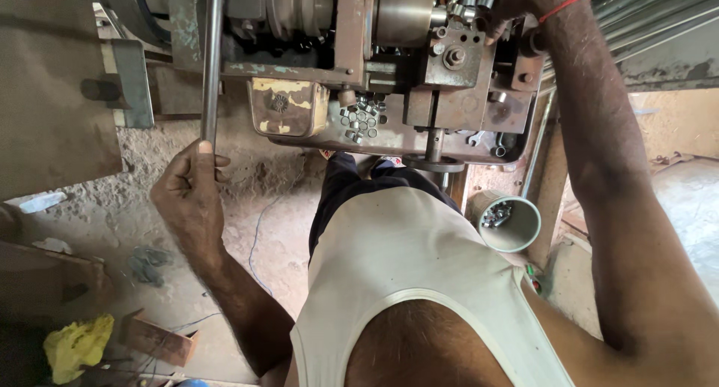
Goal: The person operates a manual metal press machine to shape small cylindrical metal pieces. They repeatedly insert a metal piece into the press, pull a lever to activate the press, and then remove the finished piece. The person also briefly uses a red-handled tool to adjust a component within the machine before resuming the pressing cycle.
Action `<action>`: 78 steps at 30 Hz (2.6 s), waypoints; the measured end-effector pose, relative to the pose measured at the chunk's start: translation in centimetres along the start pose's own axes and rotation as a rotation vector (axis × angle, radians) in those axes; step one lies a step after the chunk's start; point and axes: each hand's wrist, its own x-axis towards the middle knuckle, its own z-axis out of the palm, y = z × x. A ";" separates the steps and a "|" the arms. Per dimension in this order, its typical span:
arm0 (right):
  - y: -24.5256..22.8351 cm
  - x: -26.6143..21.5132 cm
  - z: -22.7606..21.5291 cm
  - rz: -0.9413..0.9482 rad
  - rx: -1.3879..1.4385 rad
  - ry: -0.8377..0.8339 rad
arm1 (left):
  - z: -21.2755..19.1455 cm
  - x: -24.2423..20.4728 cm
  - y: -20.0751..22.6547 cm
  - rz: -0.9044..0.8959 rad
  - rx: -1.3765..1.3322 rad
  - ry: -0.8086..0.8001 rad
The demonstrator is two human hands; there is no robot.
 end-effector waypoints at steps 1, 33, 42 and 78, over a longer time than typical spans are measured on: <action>-0.1 0.0 -0.1 0.004 -0.012 0.004 | 0.0 0.0 0.0 -0.003 -0.002 0.001; 0.3 -0.3 5.0 -0.260 0.546 0.446 | 0.1 -0.2 -0.3 0.004 -0.011 0.045; -1.0 0.7 5.8 -0.129 0.910 0.374 | 0.2 -0.2 -0.3 0.014 0.002 0.052; -1.2 -8.2 10.2 0.162 0.863 0.709 | 0.6 -0.5 0.1 -0.011 -0.090 0.101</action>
